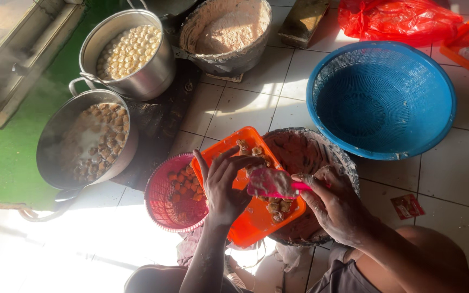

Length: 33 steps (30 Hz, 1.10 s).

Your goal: The person scoops a thick paste onto small fried pieces using a pink spatula, then places the coated pieces into a pink basket. The person repeats this process continuously while sitting on the floor.

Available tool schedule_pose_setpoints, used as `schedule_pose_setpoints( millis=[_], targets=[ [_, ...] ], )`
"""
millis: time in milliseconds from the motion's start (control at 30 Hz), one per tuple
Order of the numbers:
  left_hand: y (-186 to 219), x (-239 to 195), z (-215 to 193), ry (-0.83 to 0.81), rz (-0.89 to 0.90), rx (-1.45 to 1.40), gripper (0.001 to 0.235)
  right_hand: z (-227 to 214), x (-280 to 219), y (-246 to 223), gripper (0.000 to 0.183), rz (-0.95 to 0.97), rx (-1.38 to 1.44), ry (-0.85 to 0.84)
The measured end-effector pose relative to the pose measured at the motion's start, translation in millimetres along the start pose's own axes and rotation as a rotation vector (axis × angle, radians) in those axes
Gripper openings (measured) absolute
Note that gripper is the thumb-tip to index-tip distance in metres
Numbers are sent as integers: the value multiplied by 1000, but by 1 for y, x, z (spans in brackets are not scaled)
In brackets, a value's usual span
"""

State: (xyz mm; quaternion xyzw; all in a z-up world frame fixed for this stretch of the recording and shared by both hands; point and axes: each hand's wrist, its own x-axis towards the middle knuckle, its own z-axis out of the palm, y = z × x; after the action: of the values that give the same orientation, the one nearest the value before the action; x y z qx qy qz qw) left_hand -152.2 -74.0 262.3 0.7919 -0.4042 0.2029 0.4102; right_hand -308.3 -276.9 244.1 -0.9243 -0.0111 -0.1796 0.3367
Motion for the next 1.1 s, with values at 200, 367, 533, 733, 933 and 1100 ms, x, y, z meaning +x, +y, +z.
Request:
schedule_pose_setpoints(
  millis=[200, 367, 533, 733, 933, 1100],
  targets=[
    [-2, -17, 4, 11, -79, -492, 29, 12, -11, 19, 38, 382, 488, -268],
    [-16, -35, 18, 42, -197, -877, 33, 24, -17, 41, 44, 666, 540, -370],
    [-82, -81, 70, -101, -457, -580, 36, -6, -22, 37, 38, 703, 453, -257],
    [-124, -159, 134, -355, -808, -81, 45, -29, -9, 6, 39, 722, 628, -226],
    [-139, -156, 142, -99, -532, -101, 51, -28, -3, 15, 39, 808, 869, -207],
    [-204, -135, 110, 202, -857, -207, 34, -30, 7, 63, 36, 685, 141, -338]
  ],
)
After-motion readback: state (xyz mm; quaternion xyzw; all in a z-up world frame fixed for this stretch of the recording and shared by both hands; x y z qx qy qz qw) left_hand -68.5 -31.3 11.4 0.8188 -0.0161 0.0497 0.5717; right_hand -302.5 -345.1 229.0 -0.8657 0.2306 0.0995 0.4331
